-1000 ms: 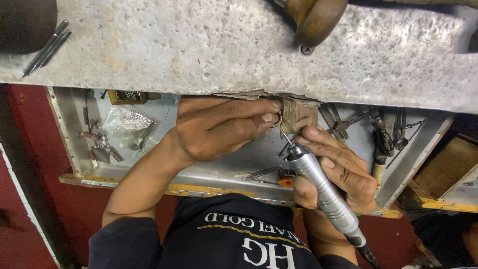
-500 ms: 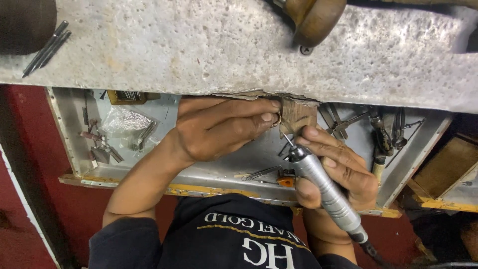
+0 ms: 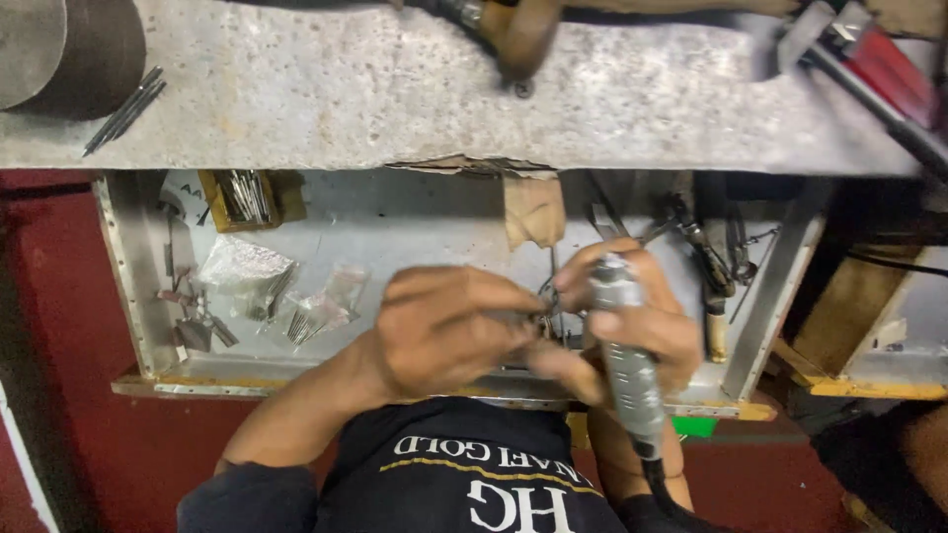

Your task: Polishing a small metal ring using a rotary tool and measuring it with calipers at a jewelry workbench.

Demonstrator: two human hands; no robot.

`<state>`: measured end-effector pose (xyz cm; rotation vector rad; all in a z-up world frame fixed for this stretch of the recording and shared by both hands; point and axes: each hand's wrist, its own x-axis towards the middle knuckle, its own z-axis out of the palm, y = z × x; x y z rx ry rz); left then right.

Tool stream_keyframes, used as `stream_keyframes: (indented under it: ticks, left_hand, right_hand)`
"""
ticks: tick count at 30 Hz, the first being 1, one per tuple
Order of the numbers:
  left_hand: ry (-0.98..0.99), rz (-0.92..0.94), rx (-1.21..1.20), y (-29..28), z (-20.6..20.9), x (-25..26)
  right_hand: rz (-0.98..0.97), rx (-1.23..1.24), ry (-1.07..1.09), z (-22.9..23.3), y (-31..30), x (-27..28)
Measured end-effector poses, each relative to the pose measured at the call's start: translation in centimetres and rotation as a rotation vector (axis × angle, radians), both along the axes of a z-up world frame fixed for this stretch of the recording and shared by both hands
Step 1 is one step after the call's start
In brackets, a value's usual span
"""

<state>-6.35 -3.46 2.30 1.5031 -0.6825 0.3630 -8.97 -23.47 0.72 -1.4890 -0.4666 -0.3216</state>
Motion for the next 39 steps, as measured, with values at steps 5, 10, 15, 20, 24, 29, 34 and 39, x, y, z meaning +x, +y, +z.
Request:
stream_keyframes:
  ticks: [5, 10, 15, 20, 24, 29, 34, 39]
  left_hand:
    - [0.043, -0.026, -0.053, -0.7, 3.1, -0.6]
    - [0.068, 0.014, -0.090, -1.0, 3.9, -0.8]
    - [0.113, -0.017, -0.108, -1.0, 4.2, -0.9]
    - [0.132, -0.014, -0.116, -1.2, 4.2, -0.9]
    - [0.147, -0.007, -0.111, -1.2, 4.0, -0.9]
    - [0.134, -0.005, -0.117, -1.6, 3.1, -1.2]
    - [0.098, -0.003, -0.080, -2.0, 2.3, -1.5]
    - [0.253, -0.098, -0.125, -0.5, 2.7, 0.1]
  right_hand:
    - [-0.287, -0.021, -0.044, 2.2, 1.5, 0.2]
    - [-0.111, 0.176, -0.049, 1.3, 0.5, -1.5]
    - [-0.019, 0.292, 0.025, 3.1, 1.2, -1.3]
    - [-0.055, 0.297, 0.017, 2.6, 1.1, -1.6]
    - [-0.028, 0.311, 0.013, 2.4, 0.9, -1.5]
    - [-0.075, 0.269, -0.005, 2.6, 1.0, -1.4]
    - [-0.222, 0.212, 0.023, 2.0, 1.2, -1.2]
    - [-0.036, 0.363, 0.116, 0.9, 0.8, -2.3]
